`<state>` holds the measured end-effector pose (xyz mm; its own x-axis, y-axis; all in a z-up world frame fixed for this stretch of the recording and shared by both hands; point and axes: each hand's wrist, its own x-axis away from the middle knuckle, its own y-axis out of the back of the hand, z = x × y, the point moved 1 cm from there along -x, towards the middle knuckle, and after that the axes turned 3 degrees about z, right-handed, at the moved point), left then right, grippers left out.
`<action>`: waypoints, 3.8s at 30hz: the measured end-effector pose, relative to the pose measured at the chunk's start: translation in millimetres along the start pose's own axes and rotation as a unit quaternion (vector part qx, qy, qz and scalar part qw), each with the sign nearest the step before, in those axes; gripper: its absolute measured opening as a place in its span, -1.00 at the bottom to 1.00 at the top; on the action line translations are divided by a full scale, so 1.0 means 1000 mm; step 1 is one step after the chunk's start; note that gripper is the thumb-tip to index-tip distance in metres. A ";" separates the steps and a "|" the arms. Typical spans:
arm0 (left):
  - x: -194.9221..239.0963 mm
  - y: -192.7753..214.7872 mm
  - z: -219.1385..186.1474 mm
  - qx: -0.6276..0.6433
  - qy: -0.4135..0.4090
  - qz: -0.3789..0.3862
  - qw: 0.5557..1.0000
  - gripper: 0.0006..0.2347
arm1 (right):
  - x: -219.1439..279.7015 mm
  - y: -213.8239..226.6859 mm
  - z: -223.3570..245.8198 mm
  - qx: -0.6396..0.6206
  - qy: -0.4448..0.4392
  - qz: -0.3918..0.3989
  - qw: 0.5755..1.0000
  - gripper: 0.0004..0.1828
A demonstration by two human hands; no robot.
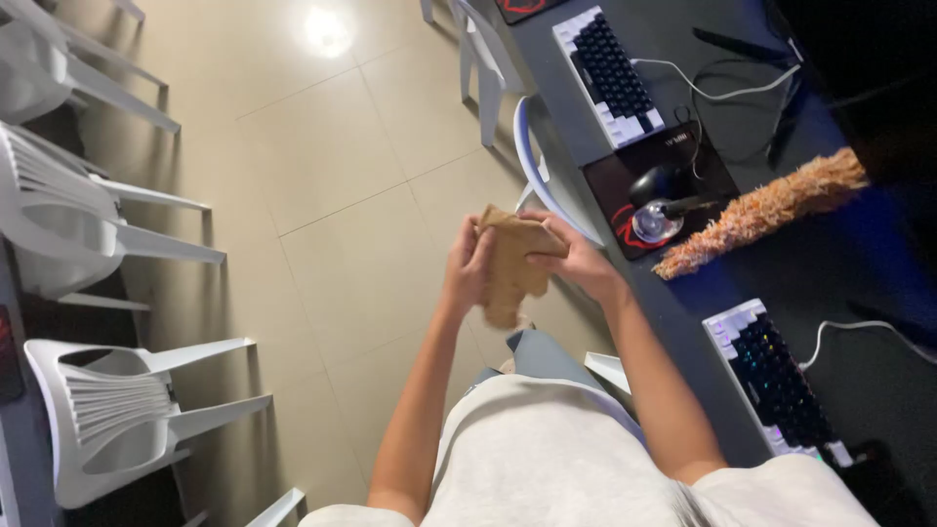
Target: The person cleans multiple computer desks in a row using a cloth and a spray bottle. They wipe the surfaces, keyboards, and mouse pads, moving from one station to the next.
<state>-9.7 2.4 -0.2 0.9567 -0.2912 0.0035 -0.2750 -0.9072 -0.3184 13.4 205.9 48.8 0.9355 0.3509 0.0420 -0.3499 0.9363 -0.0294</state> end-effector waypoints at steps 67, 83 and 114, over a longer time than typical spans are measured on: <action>-0.085 0.024 -0.063 -0.361 -0.256 -0.263 0.857 -0.95 | -0.203 0.025 -0.016 -0.225 -0.076 0.154 0.959 -0.57; -0.060 0.122 -0.096 -0.343 -0.224 -0.182 0.894 -0.84 | -0.213 -0.057 0.027 -0.111 -0.067 0.112 0.985 -0.01; 0.013 0.274 -0.168 -0.328 0.099 -0.263 0.902 -0.83 | -0.265 -0.184 0.018 0.329 0.166 -0.041 0.929 -0.83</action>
<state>-88.2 -300.6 72.0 0.9529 0.2433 0.1811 0.1528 -0.9008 0.4065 -171.6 -58.9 61.0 0.8860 0.3566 -0.2963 -0.1285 0.8030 0.5820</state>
